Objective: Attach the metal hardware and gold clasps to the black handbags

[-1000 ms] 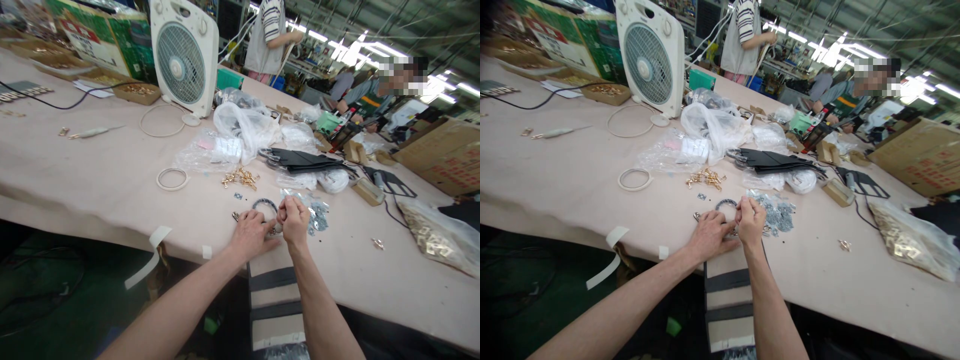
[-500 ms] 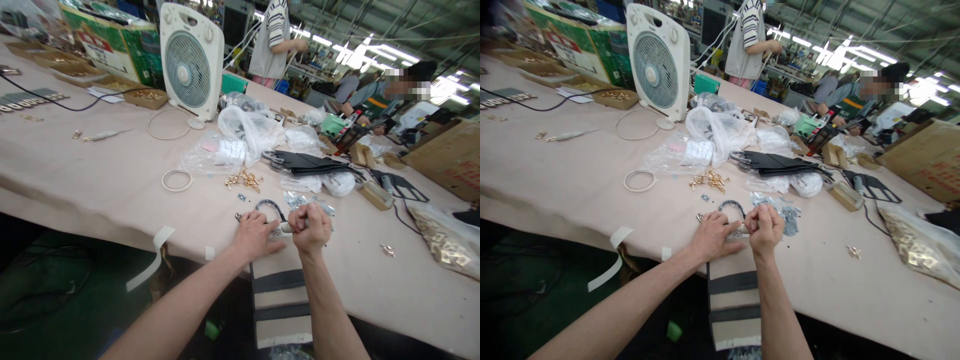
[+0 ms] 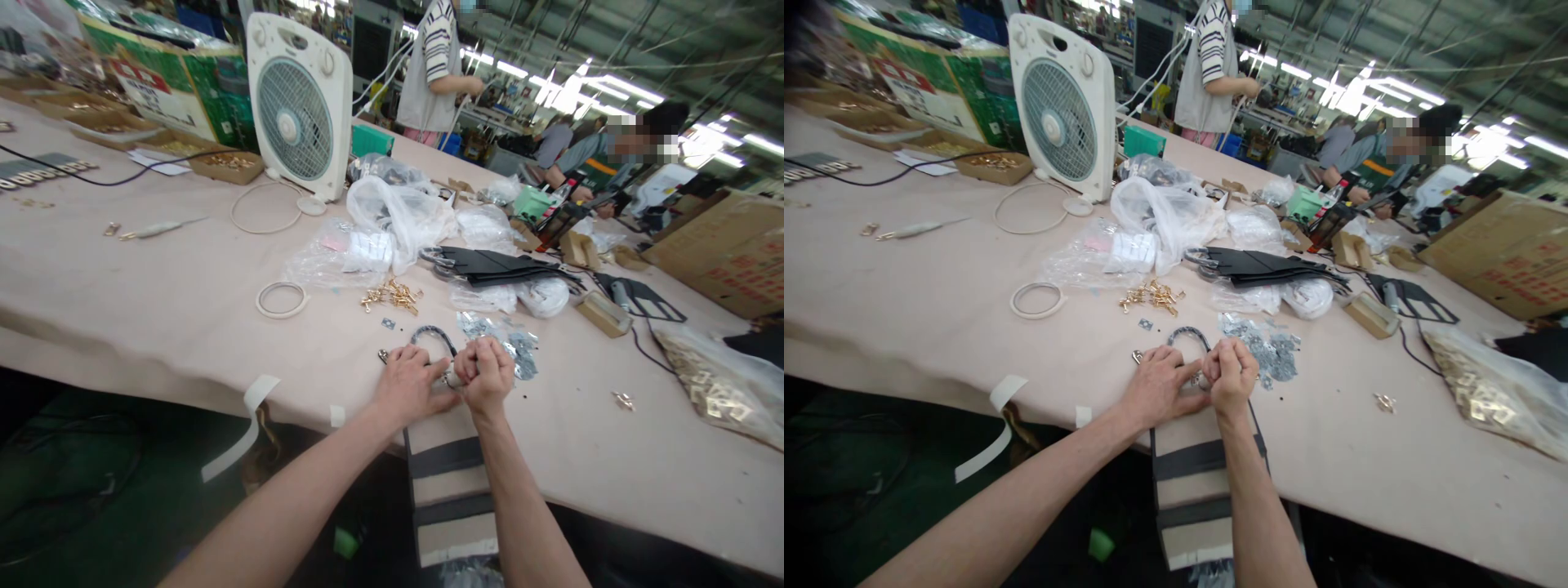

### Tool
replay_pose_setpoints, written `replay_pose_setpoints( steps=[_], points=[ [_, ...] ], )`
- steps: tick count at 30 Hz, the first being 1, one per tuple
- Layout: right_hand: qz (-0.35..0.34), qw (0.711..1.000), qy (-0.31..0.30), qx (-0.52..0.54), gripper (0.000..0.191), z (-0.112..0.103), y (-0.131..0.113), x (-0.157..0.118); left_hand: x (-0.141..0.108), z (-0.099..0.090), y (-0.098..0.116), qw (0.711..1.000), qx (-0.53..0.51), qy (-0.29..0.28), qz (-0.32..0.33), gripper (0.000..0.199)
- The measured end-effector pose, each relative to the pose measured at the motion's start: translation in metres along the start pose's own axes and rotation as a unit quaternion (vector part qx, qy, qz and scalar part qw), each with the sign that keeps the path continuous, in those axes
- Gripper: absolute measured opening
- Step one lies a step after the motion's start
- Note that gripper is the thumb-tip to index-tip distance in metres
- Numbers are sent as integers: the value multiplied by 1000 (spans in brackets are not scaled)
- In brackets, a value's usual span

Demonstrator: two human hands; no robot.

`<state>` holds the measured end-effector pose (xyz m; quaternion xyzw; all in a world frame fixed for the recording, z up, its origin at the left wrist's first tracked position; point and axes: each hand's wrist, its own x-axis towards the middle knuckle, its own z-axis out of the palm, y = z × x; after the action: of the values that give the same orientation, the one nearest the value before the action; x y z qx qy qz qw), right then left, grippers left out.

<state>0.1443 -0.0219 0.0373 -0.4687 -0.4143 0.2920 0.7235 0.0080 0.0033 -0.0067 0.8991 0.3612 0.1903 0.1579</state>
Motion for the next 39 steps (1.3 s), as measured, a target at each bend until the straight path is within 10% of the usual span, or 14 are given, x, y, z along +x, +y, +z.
replay_pose_setpoints(
  steps=[7,30,39],
  points=[
    [-58,997,10,41,36,-1,-7,3,0,2,-1,1000,4,2,-1,65],
    [111,988,-80,-74,38,21,16,25,0,5,0,1000,18,-1,-5,59],
    [23,994,-71,-85,40,10,8,-1,1,3,-1,1000,19,-6,3,58]
  ],
)
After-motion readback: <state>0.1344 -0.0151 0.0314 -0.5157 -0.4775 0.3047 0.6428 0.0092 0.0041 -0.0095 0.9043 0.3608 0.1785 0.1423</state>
